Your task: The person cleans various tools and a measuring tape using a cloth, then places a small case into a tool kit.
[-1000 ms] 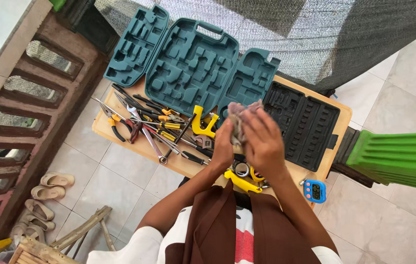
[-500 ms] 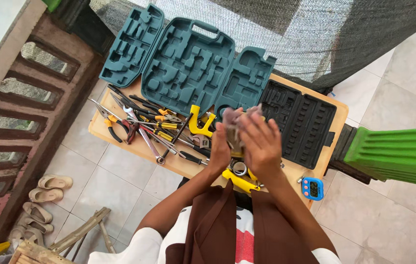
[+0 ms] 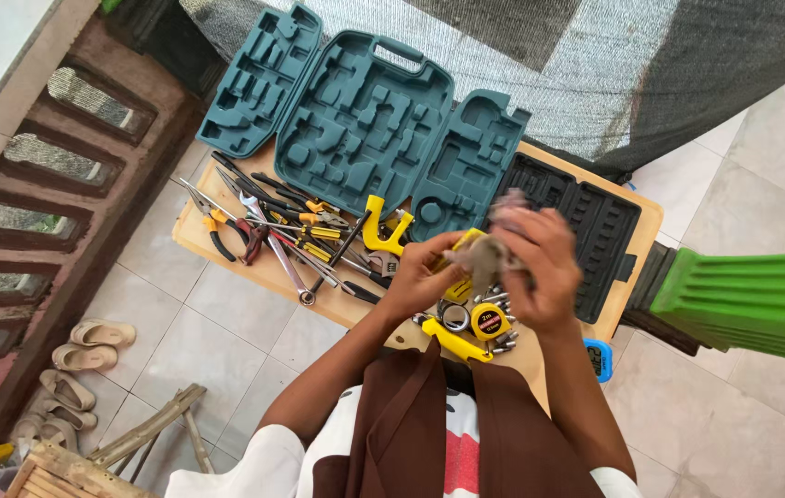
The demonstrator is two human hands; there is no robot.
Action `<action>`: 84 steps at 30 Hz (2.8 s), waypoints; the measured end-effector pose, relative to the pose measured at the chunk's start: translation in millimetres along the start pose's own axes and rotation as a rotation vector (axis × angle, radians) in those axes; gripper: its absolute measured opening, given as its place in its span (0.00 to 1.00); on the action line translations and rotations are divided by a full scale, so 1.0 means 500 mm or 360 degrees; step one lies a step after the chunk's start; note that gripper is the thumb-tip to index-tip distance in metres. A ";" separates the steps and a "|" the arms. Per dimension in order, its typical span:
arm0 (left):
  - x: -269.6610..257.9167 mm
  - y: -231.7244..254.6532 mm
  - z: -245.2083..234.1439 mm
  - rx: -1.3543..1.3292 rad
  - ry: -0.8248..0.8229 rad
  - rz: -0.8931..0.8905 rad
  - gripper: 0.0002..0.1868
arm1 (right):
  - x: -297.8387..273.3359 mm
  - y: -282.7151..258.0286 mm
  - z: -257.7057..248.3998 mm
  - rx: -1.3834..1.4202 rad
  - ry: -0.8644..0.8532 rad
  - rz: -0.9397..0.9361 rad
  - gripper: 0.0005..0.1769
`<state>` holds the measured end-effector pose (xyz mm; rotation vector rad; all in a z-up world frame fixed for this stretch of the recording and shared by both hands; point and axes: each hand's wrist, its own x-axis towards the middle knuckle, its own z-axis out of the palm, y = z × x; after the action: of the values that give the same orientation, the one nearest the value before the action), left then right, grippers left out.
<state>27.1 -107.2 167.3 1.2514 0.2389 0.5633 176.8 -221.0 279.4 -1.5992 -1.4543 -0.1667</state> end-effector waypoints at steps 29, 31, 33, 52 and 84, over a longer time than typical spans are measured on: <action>0.010 -0.013 0.015 -0.1142 0.0730 0.0131 0.18 | -0.132 -0.018 0.109 0.0252 0.0003 0.0299 0.23; 0.019 0.014 0.014 -0.1147 0.0721 0.0095 0.20 | -0.138 -0.006 0.091 0.0312 -0.0079 0.0422 0.22; 0.025 0.033 0.018 -0.1291 0.0438 0.0090 0.19 | -0.126 0.002 0.067 0.0292 0.0070 0.0379 0.22; 0.021 -0.004 0.064 -0.0954 0.0479 -0.0180 0.27 | -0.039 -0.031 0.069 -0.0545 -0.0303 0.0050 0.21; 0.059 0.074 0.022 -0.0911 0.0875 -0.0116 0.27 | -0.077 -0.101 0.079 -0.0483 -0.0433 0.0140 0.30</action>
<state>46.9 -93.6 209.4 0.5148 0.5374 0.8368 105.1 -228.3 259.6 -1.9906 -1.6193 -0.1265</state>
